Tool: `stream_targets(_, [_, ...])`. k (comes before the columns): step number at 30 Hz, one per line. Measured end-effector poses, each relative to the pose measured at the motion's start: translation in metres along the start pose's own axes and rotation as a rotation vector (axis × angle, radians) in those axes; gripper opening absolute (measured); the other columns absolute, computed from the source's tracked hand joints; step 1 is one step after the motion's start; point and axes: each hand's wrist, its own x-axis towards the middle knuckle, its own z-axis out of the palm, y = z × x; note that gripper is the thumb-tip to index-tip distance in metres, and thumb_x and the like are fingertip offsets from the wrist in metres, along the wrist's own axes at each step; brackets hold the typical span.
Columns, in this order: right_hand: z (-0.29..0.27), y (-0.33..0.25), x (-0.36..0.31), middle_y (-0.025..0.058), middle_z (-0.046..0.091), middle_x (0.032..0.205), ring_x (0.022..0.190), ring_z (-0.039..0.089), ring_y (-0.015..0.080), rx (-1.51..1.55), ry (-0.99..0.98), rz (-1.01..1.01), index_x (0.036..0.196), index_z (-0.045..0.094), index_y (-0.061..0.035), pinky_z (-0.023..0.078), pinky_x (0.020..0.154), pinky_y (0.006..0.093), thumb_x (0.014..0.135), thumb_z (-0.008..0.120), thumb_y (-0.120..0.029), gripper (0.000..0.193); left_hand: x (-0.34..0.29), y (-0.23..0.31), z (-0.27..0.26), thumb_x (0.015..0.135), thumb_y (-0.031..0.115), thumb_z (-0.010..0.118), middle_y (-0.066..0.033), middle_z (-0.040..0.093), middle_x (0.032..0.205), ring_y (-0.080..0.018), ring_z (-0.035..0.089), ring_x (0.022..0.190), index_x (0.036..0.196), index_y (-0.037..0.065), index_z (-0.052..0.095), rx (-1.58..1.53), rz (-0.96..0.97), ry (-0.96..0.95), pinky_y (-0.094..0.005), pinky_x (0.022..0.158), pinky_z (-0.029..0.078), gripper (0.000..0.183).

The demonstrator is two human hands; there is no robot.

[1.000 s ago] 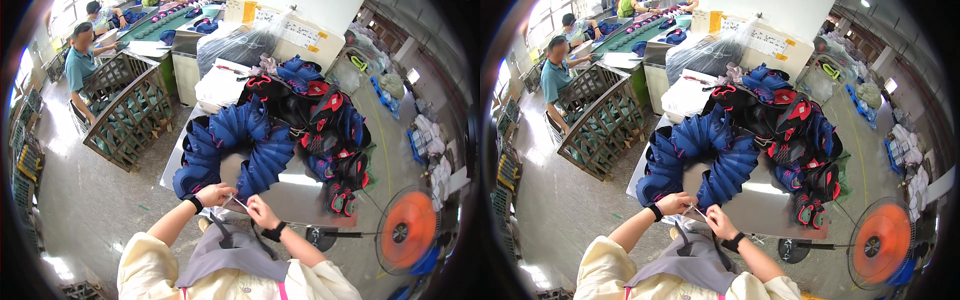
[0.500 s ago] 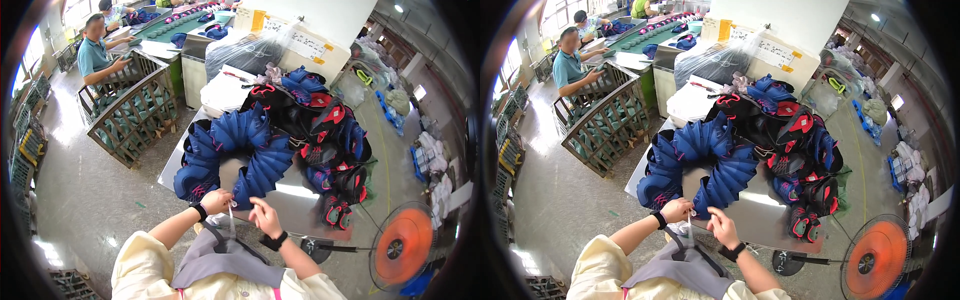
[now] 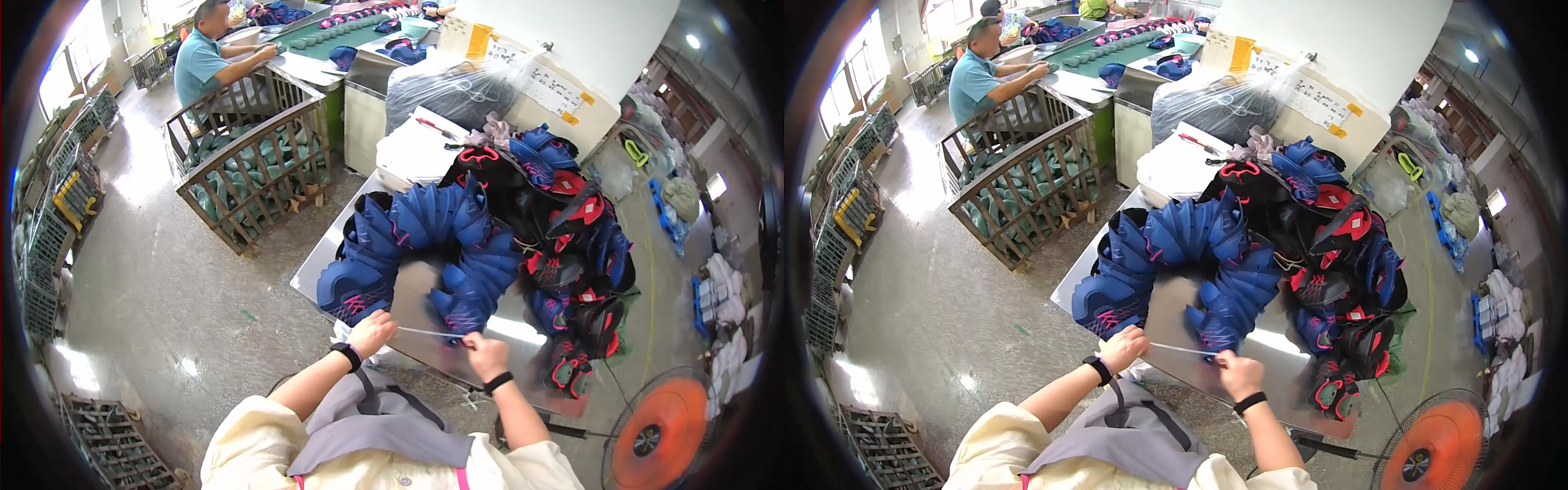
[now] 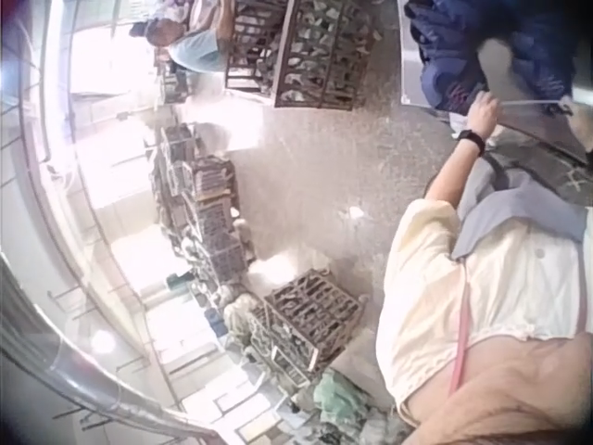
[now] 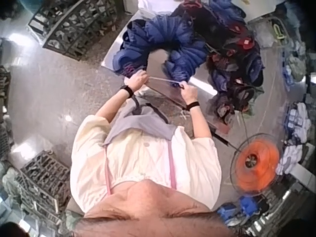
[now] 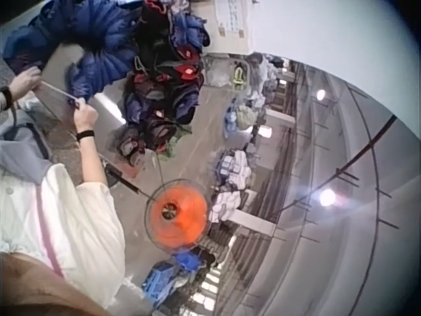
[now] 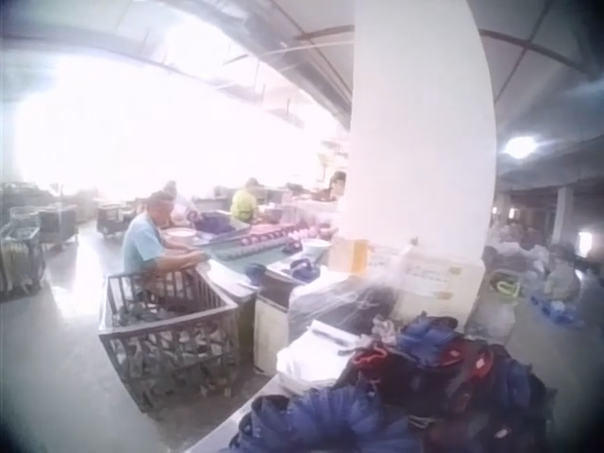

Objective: Picking up shoe uppers from large storage bags and bundling them together using a plastic tie.

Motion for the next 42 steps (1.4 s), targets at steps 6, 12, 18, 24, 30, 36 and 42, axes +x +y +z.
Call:
stream_targets(6, [-0.017, 0.069, -0.026, 0.0113, 0.057, 0.06, 0.052, 0.056, 0.0233, 0.314, 0.181, 0.402, 0.076, 0.061, -0.0039, 0.042, 0.05, 0.0331, 0.08, 0.057, -0.018, 0.015, 0.016, 0.012, 0.019, 0.075, 0.014, 0.056, -0.0096, 0.052, 0.074, -0.0265, 0.051, 0.077, 0.072, 0.003, 0.056, -0.11, -0.186, 0.032, -0.0372, 0.067, 0.044, 0.011])
stream_targets(12, [-0.005, 0.063, -0.036, 0.0064, 0.06, 0.075, 0.057, 0.053, 0.0115, 1.354, 0.359, 0.833, 0.072, 0.054, -0.0066, 0.034, 0.043, 0.0208, 0.088, 0.05, -0.028, 0.027, 0.029, 0.035, 0.033, 0.075, 0.014, 0.057, -0.0067, 0.053, 0.075, -0.025, 0.05, 0.078, 0.077, 0.007, 0.06, -0.022, 0.074, -0.091, -0.0347, 0.072, 0.042, 0.008])
stream_targets(18, [-0.016, 0.055, -0.03, 0.0117, 0.061, 0.088, 0.064, 0.054, 0.0123, 1.625, 0.238, 0.843, 0.07, 0.05, -0.0086, 0.034, 0.043, 0.0221, 0.088, 0.047, -0.024, 0.025, 0.049, 0.052, 0.036, 0.075, 0.015, 0.058, -0.0057, 0.052, 0.075, -0.0247, 0.05, 0.08, 0.076, 0.006, 0.058, 0.019, 0.119, -0.042, -0.0346, 0.073, 0.041, 0.009])
stream_targets(24, [-0.013, 0.059, -0.034, 0.0116, 0.064, 0.082, 0.061, 0.054, 0.0119, 1.644, 0.188, 0.887, 0.079, 0.054, -0.0102, 0.035, 0.043, 0.0217, 0.09, 0.045, -0.026, 0.021, 0.058, 0.065, 0.069, 0.075, 0.017, 0.055, -0.008, 0.051, 0.073, -0.0251, 0.051, 0.081, 0.073, 0.006, 0.054, -0.056, 0.245, -0.246, -0.0361, 0.074, 0.042, 0.012])
stream_targets(30, [-0.019, 0.058, -0.056, 0.0073, 0.06, 0.076, 0.058, 0.052, 0.0101, 1.638, 0.256, 0.877, 0.077, 0.052, -0.0083, 0.033, 0.04, 0.0193, 0.089, 0.047, -0.026, 0.022, 0.08, 0.119, 0.048, 0.068, 0.026, 0.064, -0.0102, 0.033, 0.132, -0.0231, 0.038, 0.116, 0.125, 0.006, 0.039, 0.03, 0.238, -0.262, -0.0327, 0.088, 0.036, 0.066])
stream_targets(36, [-0.014, 0.035, -0.046, 0.0066, 0.058, 0.074, 0.055, 0.051, 0.0108, 1.668, 0.319, 0.813, 0.076, 0.05, -0.0079, 0.032, 0.039, 0.0197, 0.09, 0.046, -0.023, 0.021, 0.131, 0.129, 0.082, 0.068, 0.023, 0.063, -0.0034, 0.028, 0.137, -0.0224, 0.036, 0.115, 0.129, 0.023, 0.036, 0.248, 0.315, -0.231, -0.0333, 0.075, 0.041, 0.067])
stream_targets(42, [-0.021, 0.021, -0.064, 0.0052, 0.056, 0.064, 0.053, 0.05, 0.0093, 1.468, 0.224, 0.897, 0.071, 0.055, -0.0062, 0.031, 0.039, 0.0197, 0.089, 0.046, -0.028, 0.029, 0.128, 0.13, 0.092, 0.069, 0.019, 0.062, -0.0053, 0.029, 0.135, -0.0268, 0.035, 0.116, 0.128, 0.028, 0.037, 0.172, 0.24, -0.191, -0.0371, 0.077, 0.043, 0.065])
